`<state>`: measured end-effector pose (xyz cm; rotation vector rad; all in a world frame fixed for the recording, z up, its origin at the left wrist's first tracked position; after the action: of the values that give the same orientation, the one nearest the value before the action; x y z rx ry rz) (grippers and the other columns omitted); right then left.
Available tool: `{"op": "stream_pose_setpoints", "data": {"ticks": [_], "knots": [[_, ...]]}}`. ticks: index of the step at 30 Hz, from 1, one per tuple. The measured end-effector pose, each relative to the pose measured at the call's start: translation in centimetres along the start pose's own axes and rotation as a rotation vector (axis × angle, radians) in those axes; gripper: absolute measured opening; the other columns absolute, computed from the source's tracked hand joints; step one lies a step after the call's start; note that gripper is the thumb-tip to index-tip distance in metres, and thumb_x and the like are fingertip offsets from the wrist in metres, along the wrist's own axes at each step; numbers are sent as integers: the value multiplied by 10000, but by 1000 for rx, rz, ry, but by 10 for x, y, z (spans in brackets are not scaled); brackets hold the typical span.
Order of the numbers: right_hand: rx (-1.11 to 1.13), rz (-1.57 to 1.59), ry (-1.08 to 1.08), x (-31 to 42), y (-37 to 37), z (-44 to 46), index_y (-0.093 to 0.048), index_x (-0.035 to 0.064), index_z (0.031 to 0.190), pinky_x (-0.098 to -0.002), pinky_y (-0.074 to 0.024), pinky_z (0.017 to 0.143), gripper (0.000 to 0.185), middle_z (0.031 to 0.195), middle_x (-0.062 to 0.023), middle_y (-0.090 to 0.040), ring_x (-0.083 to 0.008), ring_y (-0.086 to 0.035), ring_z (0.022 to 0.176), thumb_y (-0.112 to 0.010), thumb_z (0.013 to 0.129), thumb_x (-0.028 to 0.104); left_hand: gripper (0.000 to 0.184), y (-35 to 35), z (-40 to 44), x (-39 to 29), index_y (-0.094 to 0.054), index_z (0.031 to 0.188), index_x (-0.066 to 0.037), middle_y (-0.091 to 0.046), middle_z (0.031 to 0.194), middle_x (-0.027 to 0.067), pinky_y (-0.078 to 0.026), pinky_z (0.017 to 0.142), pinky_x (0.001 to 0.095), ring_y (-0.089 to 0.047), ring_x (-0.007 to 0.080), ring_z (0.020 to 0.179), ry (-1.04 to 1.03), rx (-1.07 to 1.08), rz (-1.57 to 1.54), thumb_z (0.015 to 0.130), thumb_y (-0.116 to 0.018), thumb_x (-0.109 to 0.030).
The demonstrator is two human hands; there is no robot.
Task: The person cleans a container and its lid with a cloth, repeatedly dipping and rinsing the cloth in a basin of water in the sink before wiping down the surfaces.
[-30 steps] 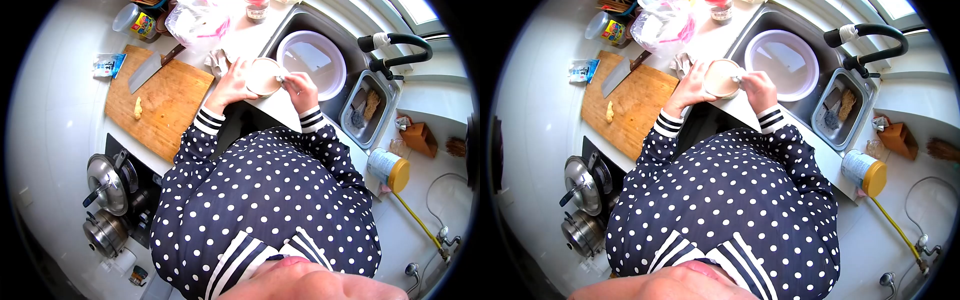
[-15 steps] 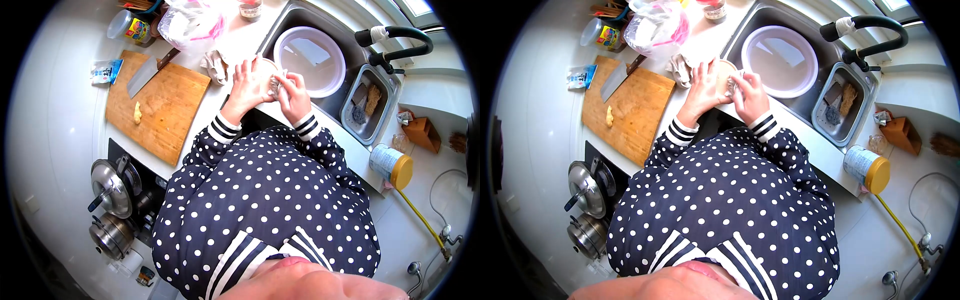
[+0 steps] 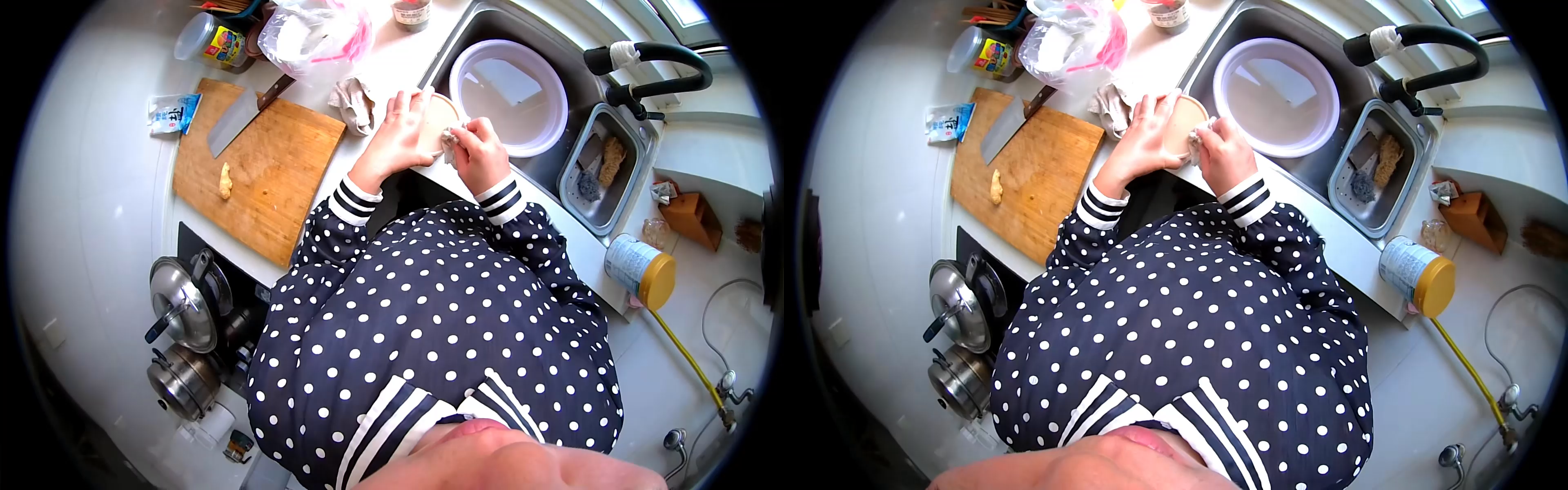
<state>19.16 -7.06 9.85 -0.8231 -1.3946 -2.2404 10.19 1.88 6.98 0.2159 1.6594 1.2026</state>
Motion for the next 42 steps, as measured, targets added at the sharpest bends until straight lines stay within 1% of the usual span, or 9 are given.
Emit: {"op": "stream_pose_setpoints", "data": {"ticks": [3, 11, 15, 17, 22, 25, 29, 35, 42], "knots": [[17, -68, 23, 12, -10, -16, -614, 29, 924, -361, -500, 647, 177, 860, -127, -525, -289, -583, 756, -637, 748, 39, 991, 0, 1, 0, -315, 1375, -50, -367, 1236, 203, -322, 1030, 424, -361, 388, 1181, -3, -2, -3, 506, -769, -198], [-40, -177, 102, -20, -6, 39, -617, 60, 789, -368, -502, 632, 55, 825, -91, -532, -275, -575, 735, -621, 759, 106, 1014, -3, 0, 3, -305, 1366, -67, -359, 1249, 186, -320, 1033, 436, -351, 393, 1183, -7, 16, -14, 469, -766, -180], [109, -283, 179, 15, -19, 1, -632, 42, 878, -346, -503, 707, 134, 864, -98, -527, -266, -567, 801, -594, 750, 65, 1005, -2, 1, 0, -295, 1361, -8, -379, 1248, 219, -320, 1037, 422, -375, 392, 1140, -24, 1, 26, 496, -766, -206], [66, -285, 149, 26, -18, -16, -634, 44, 918, -348, -503, 718, 185, 863, -97, -524, -265, -570, 809, -588, 739, 49, 1000, -4, 1, 4, -299, 1367, -53, -362, 1255, 197, -315, 1036, 433, -356, 394, 1168, 0, -14, -23, 492, -762, -195], [152, -126, 65, 0, 1, 11, -660, 71, 843, -362, -490, 704, 131, 872, -100, -516, -273, -566, 826, -587, 742, 30, 998, 0, -1, 0, -296, 1375, -57, -346, 1274, 194, -306, 1039, 435, -350, 399, 1175, -23, -5, -8, 505, -764, -195], [107, -206, 163, -3, 11, 23, -651, 64, 883, -358, -492, 744, 144, 1000, -101, -521, -268, -543, 888, -595, 755, 28, 1003, -3, 1, 1, -291, 1377, -41, -342, 1279, 202, -304, 1040, 433, -355, 402, 1170, -24, 7, 23, 509, -768, -196], [237, -260, 251, 9, -7, 6, -601, 47, 980, -340, -499, 747, 232, 1100, -55, -496, -241, -520, 897, -637, 755, 88, 995, -1, -1, 0, -294, 1374, -32, -351, 1272, 211, -304, 1041, 432, -360, 399, 1170, -22, 4, -5, 513, -766, -195], [225, -303, 297, 26, -17, -18, -582, 8, 998, -328, -480, 765, 302, 1039, -95, -516, -265, -512, 889, -565, 697, 13, 978, -2, 0, 2, -306, 1366, -34, -362, 1264, 214, -314, 1035, 427, -366, 398, 1166, -13, -29, 18, 519, -768, -191], [210, -307, 319, 19, -9, -4, -600, 60, 918, -330, -488, 683, 243, 931, -47, -548, -244, -513, 803, -555, 685, 9, 960, -2, 0, 1, -311, 1366, -39, -368, 1262, 217, -303, 1040, 442, -373, 402, 1167, -35, -21, 2, 534, -763, -196]]}}
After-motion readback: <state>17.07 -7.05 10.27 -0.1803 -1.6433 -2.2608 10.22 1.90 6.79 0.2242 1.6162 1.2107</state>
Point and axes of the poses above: each hand's wrist, its own z-axis towards the middle knuckle, its own y-axis out of the back of the hand, x = y × z, the point moved 9 cm from there along z, towards the middle knuckle
